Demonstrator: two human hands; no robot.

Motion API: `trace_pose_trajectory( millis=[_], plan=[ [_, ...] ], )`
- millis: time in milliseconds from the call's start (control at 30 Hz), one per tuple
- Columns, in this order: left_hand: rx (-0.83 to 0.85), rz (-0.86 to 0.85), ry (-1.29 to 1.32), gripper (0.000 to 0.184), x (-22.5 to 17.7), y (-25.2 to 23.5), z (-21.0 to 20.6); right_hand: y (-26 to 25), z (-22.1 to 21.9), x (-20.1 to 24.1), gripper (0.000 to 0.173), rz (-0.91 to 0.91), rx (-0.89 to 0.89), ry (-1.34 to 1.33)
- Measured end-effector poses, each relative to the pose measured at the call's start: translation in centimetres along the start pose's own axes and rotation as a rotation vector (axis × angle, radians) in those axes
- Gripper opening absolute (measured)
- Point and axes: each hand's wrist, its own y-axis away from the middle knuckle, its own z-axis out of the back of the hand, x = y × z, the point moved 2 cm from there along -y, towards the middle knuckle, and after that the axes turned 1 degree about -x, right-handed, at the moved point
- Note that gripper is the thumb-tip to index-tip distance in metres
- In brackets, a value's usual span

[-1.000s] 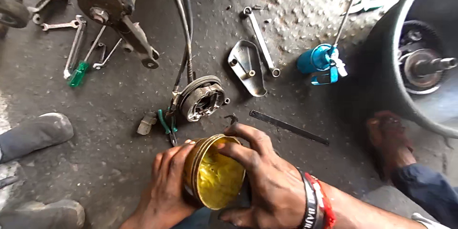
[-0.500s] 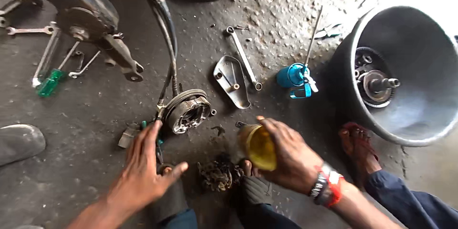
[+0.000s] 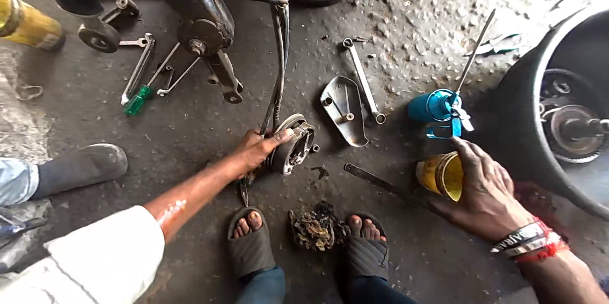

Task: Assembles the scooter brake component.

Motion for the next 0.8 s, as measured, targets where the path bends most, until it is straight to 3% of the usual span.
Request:
trace_pose_trajectory(
  millis=[100,233,333,433,600,800],
  plan=[
    [-0.149,0.181,0.098,0.060,-0.1,3.3,-2.8,0.5,-1.9,5.8,0.112,0.096,0.082,-0.301],
    [-0.119,0.255,0.195,0.067,0.4,6.4,-4.6,1.9,-6.0,12.2,0.100,0.178,0.293,-0.634],
    [-0.120,0.316,0.265,0.066,-0.2,7.9,-5.4,2.8,-7.5,13.7,0.094,0.207,0.415,-0.737],
    [-0.134,0.344,0.301,0.065,-0.5,8.0,-5.7,3.6,-8.4,13.9,0.094,0.185,0.523,-0.768],
    [-0.121,0.353,0.313,0.065,-0.6,7.9,-5.8,4.0,-9.1,14.4,0.102,0.185,0.509,-0.820],
    [-0.114,0.346,0.302,0.059,-0.9,8.0,-5.7,3.9,-8.5,15.0,0.097,0.247,0.506,-0.562]
  ],
)
